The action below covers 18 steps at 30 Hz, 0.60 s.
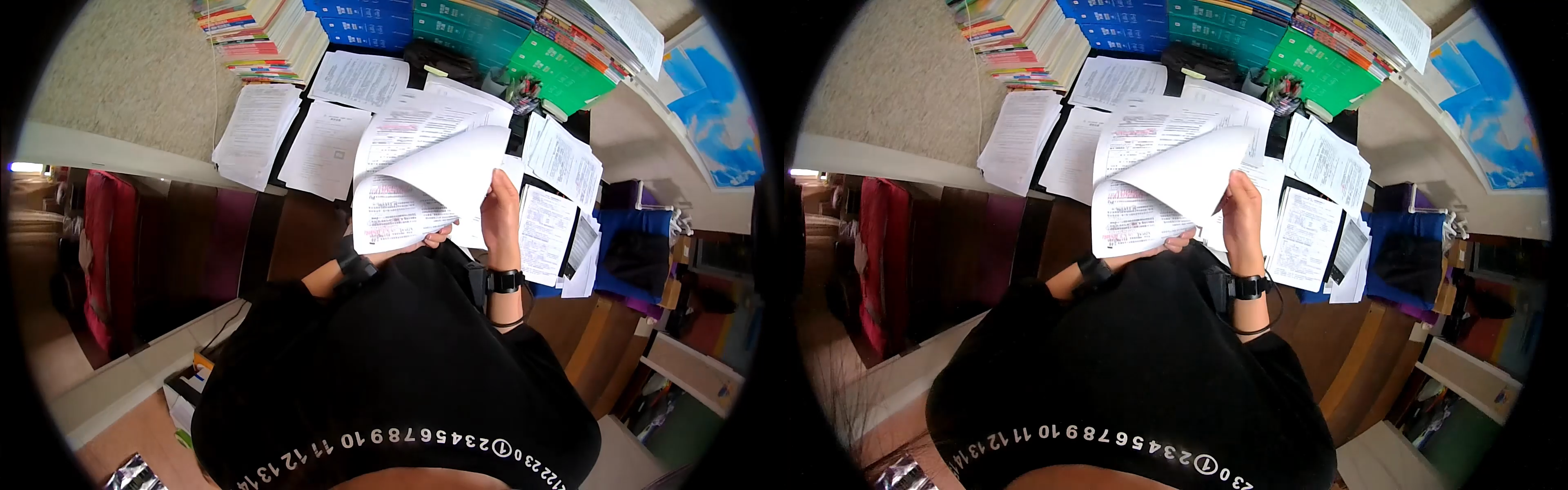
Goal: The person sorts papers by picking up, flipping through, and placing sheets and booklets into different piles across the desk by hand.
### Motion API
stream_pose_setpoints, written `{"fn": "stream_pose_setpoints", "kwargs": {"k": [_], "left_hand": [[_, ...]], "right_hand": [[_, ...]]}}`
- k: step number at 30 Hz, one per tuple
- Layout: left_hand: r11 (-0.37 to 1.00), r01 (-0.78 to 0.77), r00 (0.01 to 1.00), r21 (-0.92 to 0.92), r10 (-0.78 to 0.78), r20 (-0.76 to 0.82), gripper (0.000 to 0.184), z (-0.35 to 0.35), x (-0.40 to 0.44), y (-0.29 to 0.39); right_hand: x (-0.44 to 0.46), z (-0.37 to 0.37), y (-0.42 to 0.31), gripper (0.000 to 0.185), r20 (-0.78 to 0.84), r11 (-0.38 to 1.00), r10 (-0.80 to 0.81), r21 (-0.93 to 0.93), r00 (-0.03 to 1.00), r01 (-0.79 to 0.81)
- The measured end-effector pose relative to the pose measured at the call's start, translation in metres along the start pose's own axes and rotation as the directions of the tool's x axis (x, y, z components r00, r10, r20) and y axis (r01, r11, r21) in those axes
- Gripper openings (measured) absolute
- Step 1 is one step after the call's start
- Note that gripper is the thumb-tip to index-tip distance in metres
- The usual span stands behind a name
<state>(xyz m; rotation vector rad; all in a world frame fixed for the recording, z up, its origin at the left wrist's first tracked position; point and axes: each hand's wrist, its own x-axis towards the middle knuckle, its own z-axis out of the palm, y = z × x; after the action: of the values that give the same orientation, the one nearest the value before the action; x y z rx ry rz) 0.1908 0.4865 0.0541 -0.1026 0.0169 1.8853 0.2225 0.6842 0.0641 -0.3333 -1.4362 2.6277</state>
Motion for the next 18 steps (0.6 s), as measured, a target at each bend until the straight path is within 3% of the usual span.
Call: {"fn": "stream_pose_setpoints", "kwargs": {"k": [4,6,9,11,13,14,16,17,18], "left_hand": [[0.999,0.041,0.999,0.026,-0.042,0.011,0.052,-0.006,0.005,0.003],[0.998,0.040,0.999,0.043,-0.042,0.034,0.052,-0.004,0.009,0.001],[0.997,0.052,0.996,0.056,-0.048,-0.074,0.060,0.030,0.004,0.002],[0.990,0.050,0.993,0.135,-0.034,-0.113,0.068,0.034,0.004,0.004],[0.988,0.058,0.986,0.141,-0.034,-0.163,0.059,0.017,0.010,0.002],[0.988,0.062,0.982,0.145,-0.034,-0.188,0.054,0.005,0.014,0.002],[0.955,0.163,0.959,0.247,-0.095,-0.265,0.038,-0.021,0.024,0.014],[0.950,0.182,0.943,0.253,-0.096,-0.318,0.015,-0.019,0.023,0.022],[0.971,0.141,0.932,0.195,-0.063,-0.358,0.018,-0.023,0.022,0.032]], "right_hand": [[-0.004,0.025,-0.013,0.033,-0.176,0.975,0.056,0.222,0.983,-0.016],[-0.004,0.027,-0.016,0.036,-0.153,0.972,0.052,0.235,0.987,-0.015],[0.002,0.033,-0.020,0.034,-0.135,0.934,0.091,0.355,0.987,-0.038],[0.008,0.024,-0.015,0.031,-0.154,0.976,0.029,0.216,0.988,0.005],[0.007,0.034,-0.024,0.024,-0.262,0.992,-0.017,0.113,0.965,0.048],[0.010,0.014,-0.019,0.021,-0.189,0.994,-0.090,0.040,0.978,0.100],[0.003,0.007,-0.032,0.021,-0.228,0.992,-0.124,-0.062,0.966,0.113],[-0.001,-0.005,-0.037,0.021,-0.243,0.985,-0.131,-0.139,0.961,0.099],[-0.006,-0.021,-0.042,0.021,-0.257,0.973,-0.137,-0.213,0.957,0.082]]}}
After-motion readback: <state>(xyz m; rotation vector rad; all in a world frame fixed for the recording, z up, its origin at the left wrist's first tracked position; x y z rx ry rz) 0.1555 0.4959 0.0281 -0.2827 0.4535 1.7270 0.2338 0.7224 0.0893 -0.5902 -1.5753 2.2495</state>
